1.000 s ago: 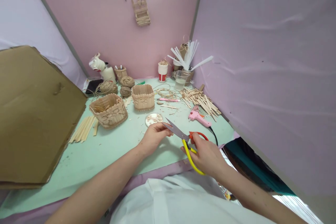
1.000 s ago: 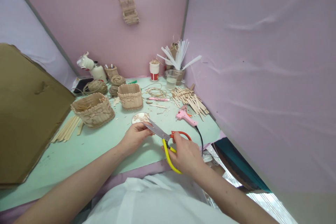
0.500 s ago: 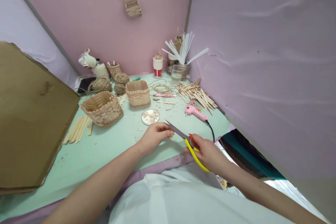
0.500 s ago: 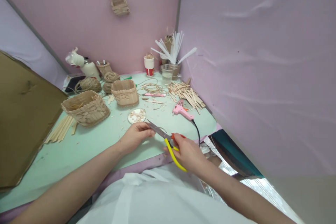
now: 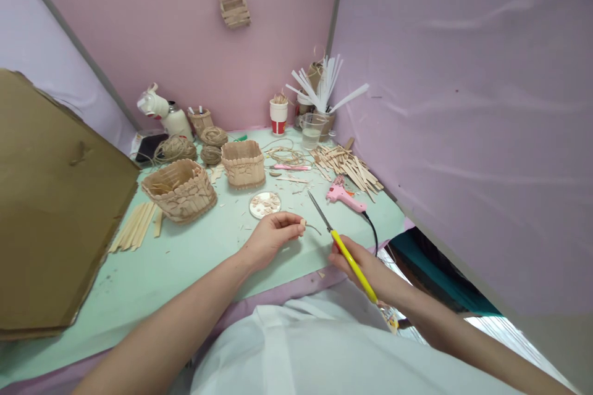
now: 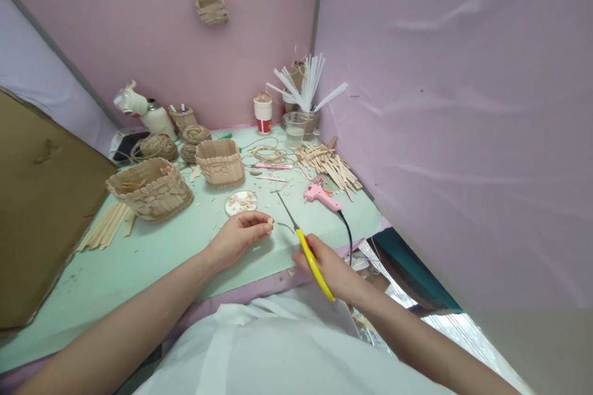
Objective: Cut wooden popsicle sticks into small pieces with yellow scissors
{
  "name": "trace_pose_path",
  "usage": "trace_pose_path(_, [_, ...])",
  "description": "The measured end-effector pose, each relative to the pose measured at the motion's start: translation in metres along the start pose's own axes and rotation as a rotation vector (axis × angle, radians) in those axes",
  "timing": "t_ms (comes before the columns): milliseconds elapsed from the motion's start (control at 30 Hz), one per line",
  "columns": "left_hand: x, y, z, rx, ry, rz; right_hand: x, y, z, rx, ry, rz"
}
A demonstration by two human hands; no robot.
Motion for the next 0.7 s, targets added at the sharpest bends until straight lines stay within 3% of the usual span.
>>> trace_pose_path(333, [0.008, 0.002, 0.001, -0.003, 0.01, 0.081, -0.003, 0.003, 0.003, -0.002, 0.153, -0.06])
trace_pose_path(700, [0.006, 0.0, -0.002, 0.018, 0.016, 0.101, 0.002, 0.001, -0.001, 0.098, 0.584, -0.014])
Point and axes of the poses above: each hand's wrist, its own y-axis away from the middle knuckle, its own z-axis out of the palm, x = y × z, the point moved 6 cm from there along -y, towards the middle knuckle, and after that the axes turned 8 degrees about -z, right-handed, at the moved point
